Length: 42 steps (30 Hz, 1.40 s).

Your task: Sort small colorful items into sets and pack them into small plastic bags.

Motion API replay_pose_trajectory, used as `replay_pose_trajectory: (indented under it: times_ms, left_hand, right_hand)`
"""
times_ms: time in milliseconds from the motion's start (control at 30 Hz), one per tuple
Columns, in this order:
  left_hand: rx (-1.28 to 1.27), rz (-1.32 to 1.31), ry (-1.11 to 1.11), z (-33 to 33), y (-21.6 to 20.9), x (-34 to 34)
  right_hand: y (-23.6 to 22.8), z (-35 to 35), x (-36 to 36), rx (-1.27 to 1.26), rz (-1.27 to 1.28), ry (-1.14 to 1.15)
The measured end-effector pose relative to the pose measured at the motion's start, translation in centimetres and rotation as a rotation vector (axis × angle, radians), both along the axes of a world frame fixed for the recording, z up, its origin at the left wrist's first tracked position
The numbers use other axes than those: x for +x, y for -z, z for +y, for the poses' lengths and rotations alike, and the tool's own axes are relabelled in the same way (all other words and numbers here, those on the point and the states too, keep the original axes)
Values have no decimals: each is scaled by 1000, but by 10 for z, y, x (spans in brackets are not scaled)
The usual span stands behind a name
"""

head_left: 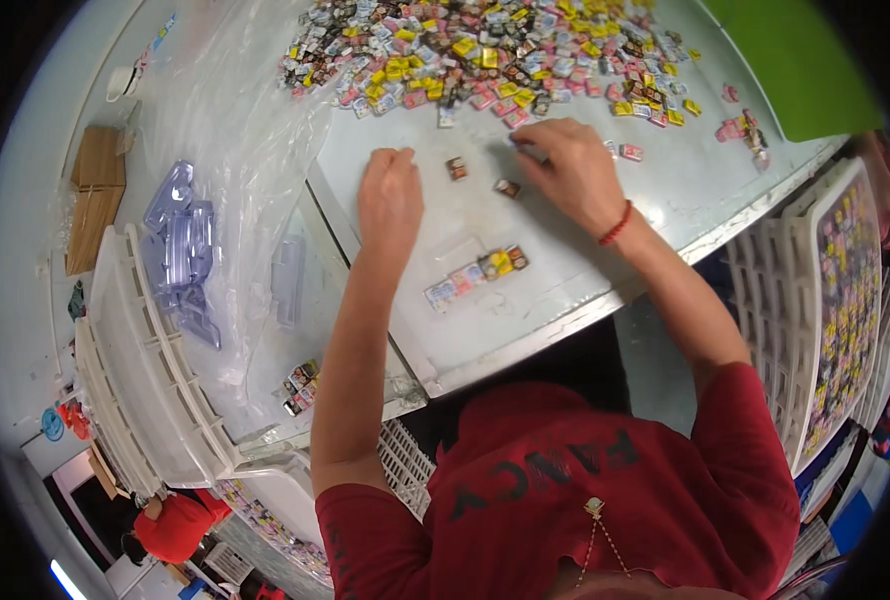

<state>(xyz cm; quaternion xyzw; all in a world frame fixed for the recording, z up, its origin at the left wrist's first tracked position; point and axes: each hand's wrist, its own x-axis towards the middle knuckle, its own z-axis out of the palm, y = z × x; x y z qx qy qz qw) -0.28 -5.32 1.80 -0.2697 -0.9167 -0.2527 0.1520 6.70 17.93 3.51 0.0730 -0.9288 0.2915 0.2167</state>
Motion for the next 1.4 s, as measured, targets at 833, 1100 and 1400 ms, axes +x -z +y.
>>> replay_pose_trajectory:
  times_ms: [833,1100,1400]
  left_hand:
    - [141,-266,214,16,-6,15]
    - [149,-238,230,21,7,10]
    - [168,-154,214,20,9,16]
  right_hand:
    - [18,9,-27,38,-144,-358]
    - [19,5,-44,81,-282,-448]
    - [29,5,-26,18,-60,-362]
